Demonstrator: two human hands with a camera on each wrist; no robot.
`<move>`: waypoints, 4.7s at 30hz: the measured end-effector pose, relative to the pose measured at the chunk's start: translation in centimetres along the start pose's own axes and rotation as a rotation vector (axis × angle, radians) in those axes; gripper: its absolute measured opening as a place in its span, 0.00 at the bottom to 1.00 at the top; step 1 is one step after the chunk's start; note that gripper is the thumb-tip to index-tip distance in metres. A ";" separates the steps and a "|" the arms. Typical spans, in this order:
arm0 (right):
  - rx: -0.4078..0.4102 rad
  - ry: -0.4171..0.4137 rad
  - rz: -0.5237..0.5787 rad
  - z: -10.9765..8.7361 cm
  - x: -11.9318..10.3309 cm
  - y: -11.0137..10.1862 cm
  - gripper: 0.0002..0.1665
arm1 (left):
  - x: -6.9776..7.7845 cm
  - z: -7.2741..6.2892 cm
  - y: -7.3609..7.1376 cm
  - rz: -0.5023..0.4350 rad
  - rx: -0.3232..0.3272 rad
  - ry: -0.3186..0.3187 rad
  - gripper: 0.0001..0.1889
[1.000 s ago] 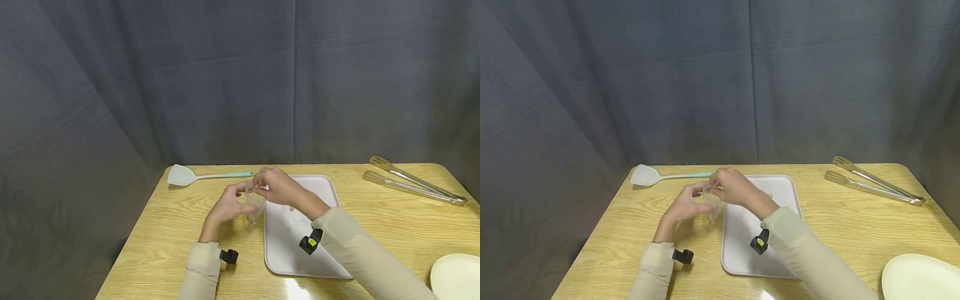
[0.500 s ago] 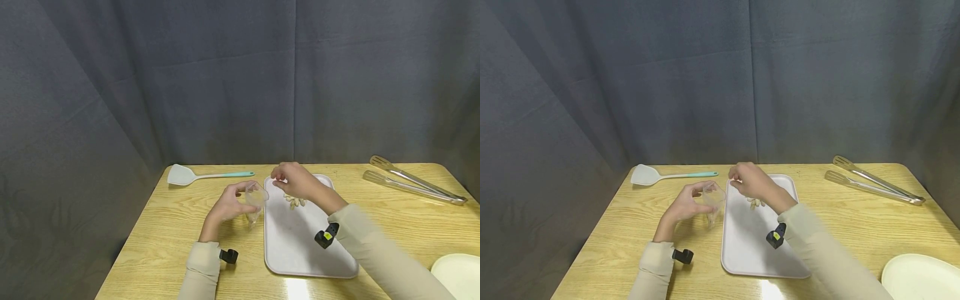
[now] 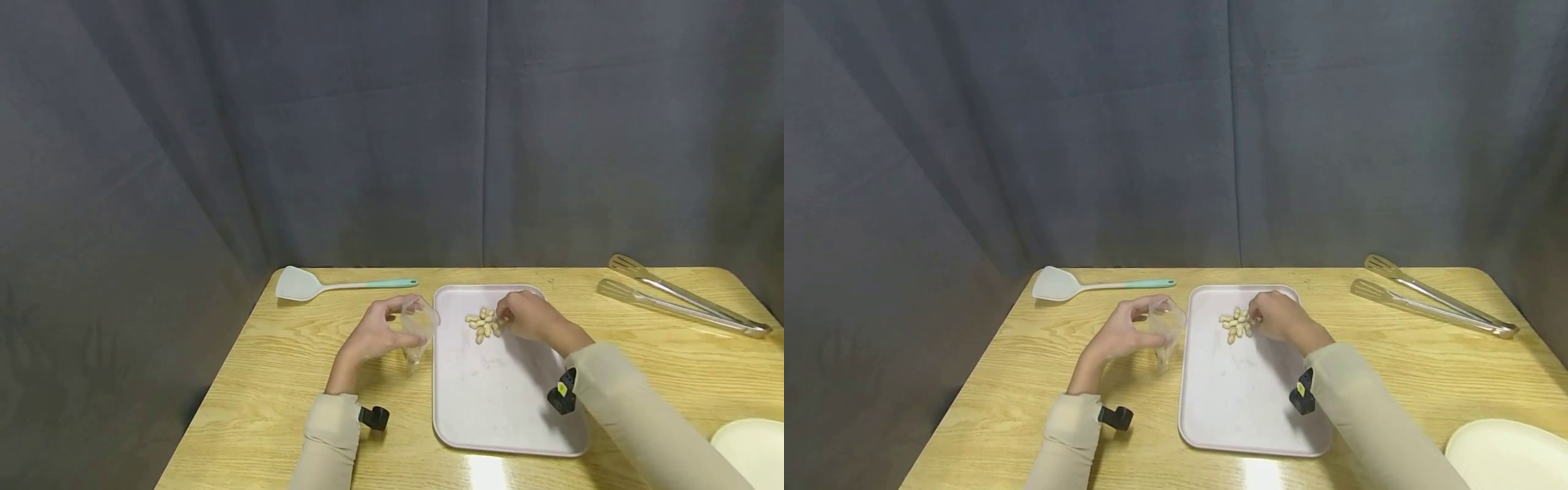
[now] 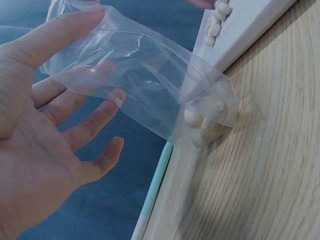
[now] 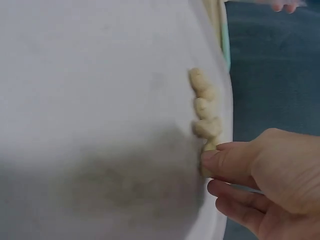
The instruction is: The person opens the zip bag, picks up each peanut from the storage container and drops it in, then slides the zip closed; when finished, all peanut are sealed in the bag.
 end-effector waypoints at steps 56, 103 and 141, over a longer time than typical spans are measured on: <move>0.112 -0.250 0.177 4.6 -12.8 -3.3 0.07 | 0.4 0.6 0.6 -0.050 -0.020 0.014 0.35; 0.141 0.020 0.058 -0.3 -2.1 -0.9 0.13 | 0.1 0.6 0.9 -0.020 -0.013 -0.009 0.35; 0.116 -0.191 0.192 4.4 -12.8 -3.8 0.08 | 0.8 1.3 2.2 -0.055 -0.042 0.032 0.29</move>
Point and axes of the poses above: each hand's wrist, its own z-axis towards the middle knuckle, its own y-axis out of the palm, x = y × z, the point moved 1 cm from there along z, towards the middle knuckle, and after that the axes turned 14 degrees about x, right-handed, at the moved point
